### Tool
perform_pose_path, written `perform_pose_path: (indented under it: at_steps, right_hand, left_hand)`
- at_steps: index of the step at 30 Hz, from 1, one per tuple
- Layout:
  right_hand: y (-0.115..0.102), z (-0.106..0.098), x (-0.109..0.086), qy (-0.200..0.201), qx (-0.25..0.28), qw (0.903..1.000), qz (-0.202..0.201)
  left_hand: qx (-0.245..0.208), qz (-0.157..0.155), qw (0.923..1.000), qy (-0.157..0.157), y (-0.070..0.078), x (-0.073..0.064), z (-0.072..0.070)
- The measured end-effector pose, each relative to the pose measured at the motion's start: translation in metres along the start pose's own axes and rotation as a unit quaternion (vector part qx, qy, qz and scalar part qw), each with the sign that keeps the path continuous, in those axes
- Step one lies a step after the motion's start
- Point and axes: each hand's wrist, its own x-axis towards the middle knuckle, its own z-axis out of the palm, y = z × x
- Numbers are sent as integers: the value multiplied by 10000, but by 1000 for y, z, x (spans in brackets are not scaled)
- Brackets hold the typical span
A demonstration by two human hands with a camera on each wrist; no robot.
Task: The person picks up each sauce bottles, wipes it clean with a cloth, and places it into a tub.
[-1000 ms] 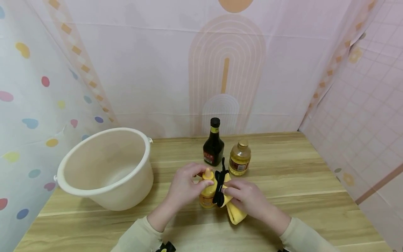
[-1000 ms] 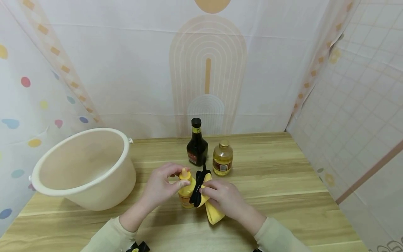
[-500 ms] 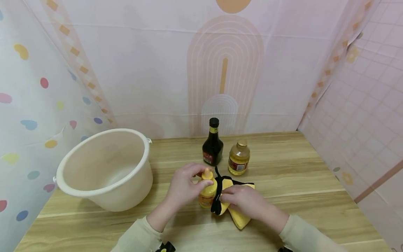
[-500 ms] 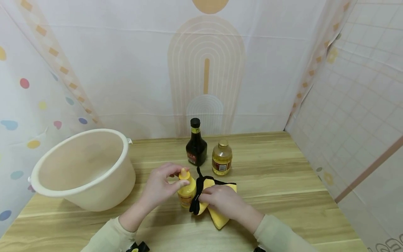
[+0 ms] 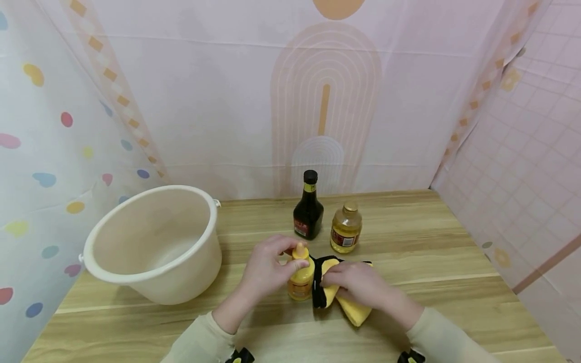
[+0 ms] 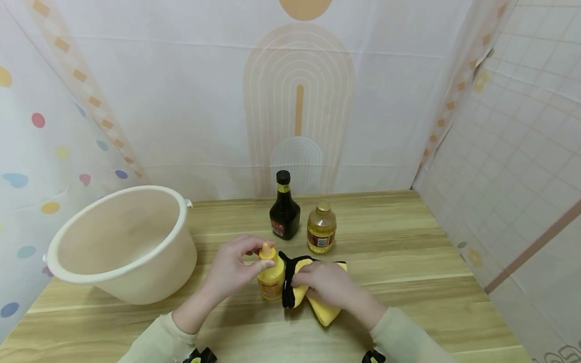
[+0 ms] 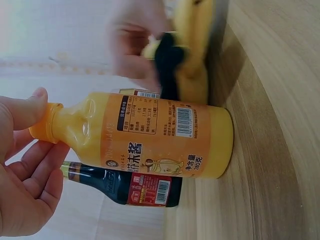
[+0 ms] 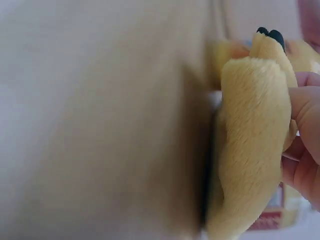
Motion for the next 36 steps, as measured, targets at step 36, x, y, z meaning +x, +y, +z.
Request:
perform_pose_path:
  at_steps: [36]
  right_hand:
    - [-2,-3,14,1461,963,9843,254]
  left_hand:
    - [-4,153,9999,8,-1,1,0]
